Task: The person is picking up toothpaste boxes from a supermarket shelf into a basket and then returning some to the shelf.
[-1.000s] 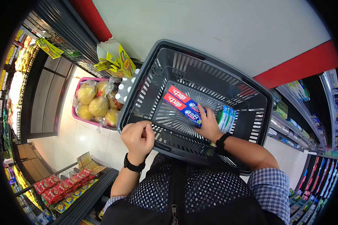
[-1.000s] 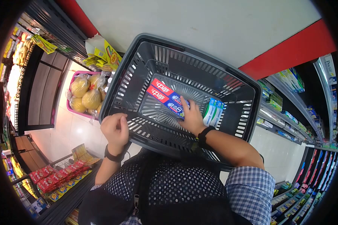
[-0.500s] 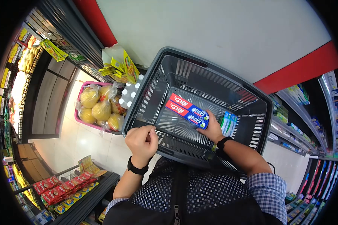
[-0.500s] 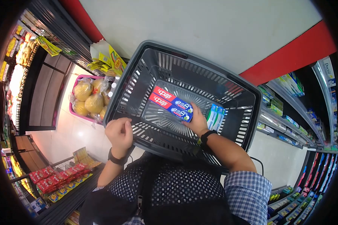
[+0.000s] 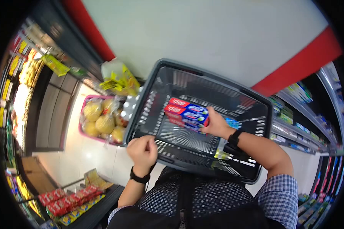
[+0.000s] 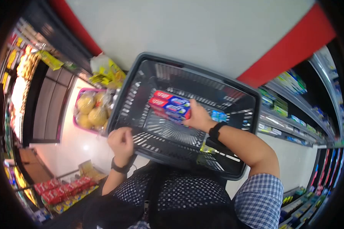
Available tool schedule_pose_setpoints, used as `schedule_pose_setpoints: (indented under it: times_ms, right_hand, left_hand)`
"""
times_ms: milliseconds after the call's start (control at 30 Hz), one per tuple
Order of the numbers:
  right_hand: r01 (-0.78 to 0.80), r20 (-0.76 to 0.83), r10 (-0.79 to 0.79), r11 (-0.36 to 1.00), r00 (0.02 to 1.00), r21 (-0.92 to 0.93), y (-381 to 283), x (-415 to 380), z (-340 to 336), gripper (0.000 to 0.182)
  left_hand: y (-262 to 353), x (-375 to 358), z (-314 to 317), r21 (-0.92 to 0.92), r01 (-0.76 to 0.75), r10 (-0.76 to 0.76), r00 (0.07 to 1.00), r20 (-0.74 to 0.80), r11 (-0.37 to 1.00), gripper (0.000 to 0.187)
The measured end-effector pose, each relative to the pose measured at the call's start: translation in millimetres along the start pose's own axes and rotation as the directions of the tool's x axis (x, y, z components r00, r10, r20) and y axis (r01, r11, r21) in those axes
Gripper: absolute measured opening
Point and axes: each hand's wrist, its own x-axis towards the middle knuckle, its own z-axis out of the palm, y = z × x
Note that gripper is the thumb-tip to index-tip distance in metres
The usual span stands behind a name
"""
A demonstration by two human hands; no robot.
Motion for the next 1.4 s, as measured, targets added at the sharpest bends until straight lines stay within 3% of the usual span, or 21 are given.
schedule_pose_setpoints:
  times_ms: [100,167,200,267,333,500,633,700,767,800,867,900,967,1000,1033,1100,1133,1167,1300,1367,1400]
  right_hand:
    - [-0.163,0.006,0.163,0.987,0.987,0.009,12,-27,-43,0.073]
    - [0.261,-0.048,-0.289,0.915,0.956,-0.307,14,-24,-32,0.071]
    - [0.28,0.013,-0.293,0.896,0.956,-0.346,7,-34,-44,0.072]
    - [0.244,0.031,-0.253,0.882,0.967,-0.403,-3,-72,-93,0.073]
    - [0.432,0.194,-0.389,0.743,0.9,-0.511,-30,-91,-110,0.072]
    - [0.347,0.067,-0.423,0.631,0.904,-0.694,-39,-163,-170,0.052]
    - [0.172,-0.186,-0.516,0.569,0.837,-0.804,-30,-229,-209,0.046]
    - [0.112,-0.207,-0.474,0.56,0.856,-0.821,-30,-253,-226,0.043]
    - [0.033,-0.363,-0.586,0.556,0.724,-0.83,1,-276,-239,0.043]
    - [0.013,-0.388,-0.596,0.557,0.703,-0.831,25,-299,-254,0.042]
    - [-0.011,-0.401,-0.573,0.564,0.715,-0.826,35,-325,-269,0.042]
    - [-0.002,-0.44,-0.609,0.585,0.66,-0.811,63,-339,-277,0.041]
    - [-0.034,-0.437,-0.553,0.592,0.71,-0.805,72,-365,-297,0.039]
    - [-0.025,-0.49,-0.64,0.593,0.592,-0.805,114,-376,-301,0.036]
    - [-0.042,-0.469,-0.614,0.579,0.635,-0.814,114,-390,-312,0.044]
    - [-0.033,-0.591,-0.647,0.66,0.482,-0.751,169,-405,-326,0.055]
    - [-0.057,-0.554,-0.621,0.636,0.555,-0.769,170,-418,-339,0.063]
    - [-0.047,-0.61,-0.611,0.686,0.505,-0.726,187,-420,-348,0.063]
    - [-0.092,-0.77,-0.433,0.843,0.469,-0.531,265,-418,-394,0.071]
    - [-0.097,-0.809,-0.286,0.917,0.514,-0.386,282,-420,-414,0.072]
    - [-0.166,-0.809,-0.332,0.873,0.485,-0.458,306,-400,-432,0.074]
  left_hand:
    - [-3,-2,23,-0.04,-0.021,0.022,0.999,0.024,0.999,0.006]
    - [-16,-12,1,0.001,0.097,-0.097,0.995,0.038,0.995,0.008]
    - [-18,-7,16,0.003,-0.015,0.015,1.0,0.018,1.0,0.008]
    - [-5,-8,21,-0.041,0.138,-0.137,0.99,0.038,0.99,0.009]
    - [-13,-14,7,-0.013,0.167,-0.166,0.985,0.047,0.986,0.01]
    - [-11,-29,12,-0.067,0.204,-0.203,0.979,0.024,0.977,0.013]
    - [-48,-30,1,-0.07,0.083,-0.096,0.974,-0.206,0.994,0.015]
    - [-53,-36,-9,-0.087,0.28,-0.287,0.955,-0.073,0.956,0.018]
    - [-12,-11,11,-0.029,0.181,-0.166,0.813,-0.557,0.983,0.027]
    - [-5,-21,16,-0.015,0.188,-0.16,0.792,-0.589,0.982,0.027]
    - [-21,-27,20,-0.091,0.46,-0.396,0.63,-0.668,0.883,0.039]
    - [-1,-36,22,-0.075,0.448,-0.362,0.601,-0.713,0.891,0.039]
    - [23,-52,43,-0.642,0.443,-0.74,0.598,-0.308,0.626,0.046]
    - [36,-61,47,-0.732,0.385,-0.764,0.58,-0.282,0.562,0.046]
    - [42,-78,59,-0.826,0.377,-0.823,0.542,-0.17,0.418,0.047]
    - [58,-94,70,-0.84,0.329,-0.801,0.568,-0.19,0.432,0.047]
    - [62,-106,80,-0.872,0.329,-0.836,0.529,-0.147,0.362,0.047]
    - [66,-114,82,-0.897,0.313,-0.86,0.495,-0.125,0.311,0.048]
    - [162,-117,105,-0.782,0.311,-0.809,0.447,-0.381,0.54,0.054]
    - [181,-114,110,-0.794,0.278,-0.789,0.494,-0.364,0.54,0.056]
    - [189,-114,112,-0.785,0.275,-0.786,0.482,-0.388,0.556,0.056]
